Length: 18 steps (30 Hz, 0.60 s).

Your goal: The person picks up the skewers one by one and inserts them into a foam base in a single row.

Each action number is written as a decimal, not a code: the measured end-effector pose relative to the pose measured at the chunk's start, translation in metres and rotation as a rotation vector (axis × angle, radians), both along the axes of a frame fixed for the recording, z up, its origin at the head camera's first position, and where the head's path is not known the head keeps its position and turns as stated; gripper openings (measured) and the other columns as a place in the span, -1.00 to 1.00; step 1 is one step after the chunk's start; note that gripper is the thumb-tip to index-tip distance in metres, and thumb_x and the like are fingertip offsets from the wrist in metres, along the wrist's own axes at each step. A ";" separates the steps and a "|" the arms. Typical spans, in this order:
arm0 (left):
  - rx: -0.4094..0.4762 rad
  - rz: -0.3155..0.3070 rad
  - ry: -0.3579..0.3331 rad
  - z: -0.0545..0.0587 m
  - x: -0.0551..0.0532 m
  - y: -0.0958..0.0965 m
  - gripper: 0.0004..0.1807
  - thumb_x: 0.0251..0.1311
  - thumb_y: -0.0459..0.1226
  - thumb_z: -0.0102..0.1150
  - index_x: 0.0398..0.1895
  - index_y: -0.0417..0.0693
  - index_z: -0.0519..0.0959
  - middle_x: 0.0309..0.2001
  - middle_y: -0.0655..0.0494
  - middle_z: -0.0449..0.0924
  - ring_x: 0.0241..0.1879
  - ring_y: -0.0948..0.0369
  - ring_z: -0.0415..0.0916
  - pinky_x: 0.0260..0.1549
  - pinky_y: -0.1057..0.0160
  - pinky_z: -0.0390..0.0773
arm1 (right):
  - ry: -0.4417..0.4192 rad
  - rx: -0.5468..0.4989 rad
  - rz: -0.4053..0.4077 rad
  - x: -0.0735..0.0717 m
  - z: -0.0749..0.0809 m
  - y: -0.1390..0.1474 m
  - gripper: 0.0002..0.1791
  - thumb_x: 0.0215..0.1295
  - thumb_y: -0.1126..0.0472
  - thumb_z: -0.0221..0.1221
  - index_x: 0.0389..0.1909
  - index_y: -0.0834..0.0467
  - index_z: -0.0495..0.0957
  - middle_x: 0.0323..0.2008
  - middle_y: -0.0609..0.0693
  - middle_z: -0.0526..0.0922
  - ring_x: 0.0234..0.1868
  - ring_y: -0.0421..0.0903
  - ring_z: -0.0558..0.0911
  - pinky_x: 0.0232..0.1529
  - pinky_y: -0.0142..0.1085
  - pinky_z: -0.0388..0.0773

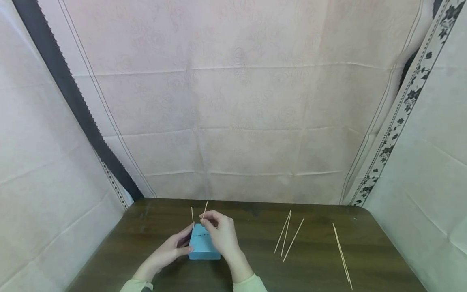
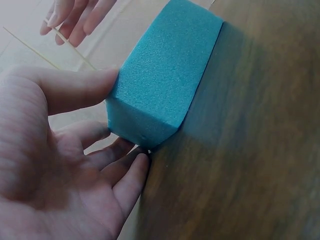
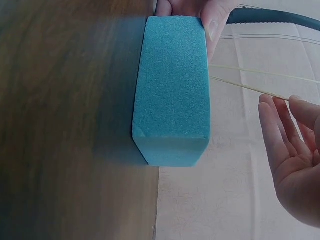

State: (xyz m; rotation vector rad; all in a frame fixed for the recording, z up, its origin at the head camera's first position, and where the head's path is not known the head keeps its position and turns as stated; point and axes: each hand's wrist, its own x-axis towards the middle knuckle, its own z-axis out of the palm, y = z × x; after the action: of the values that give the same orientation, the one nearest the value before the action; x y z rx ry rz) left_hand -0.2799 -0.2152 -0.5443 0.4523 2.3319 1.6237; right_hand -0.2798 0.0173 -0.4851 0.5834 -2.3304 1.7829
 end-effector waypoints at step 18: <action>0.031 -0.020 -0.002 0.000 -0.002 -0.001 -0.06 0.46 -0.24 0.32 0.74 -0.17 0.00 0.70 -0.32 -0.11 0.65 -0.27 -0.10 0.55 -0.30 0.07 | 0.044 0.019 0.026 -0.004 -0.002 -0.003 -0.88 0.57 0.20 0.27 -0.06 0.02 0.78 -0.14 -0.03 0.82 -0.13 -0.18 0.79 0.01 -0.27 0.76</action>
State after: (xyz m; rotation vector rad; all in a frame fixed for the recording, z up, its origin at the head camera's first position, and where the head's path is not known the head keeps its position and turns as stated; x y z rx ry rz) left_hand -0.2822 -0.2158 -0.5447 0.4790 2.2961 1.6527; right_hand -0.2837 0.0139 -0.4872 0.6522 -2.3237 1.7424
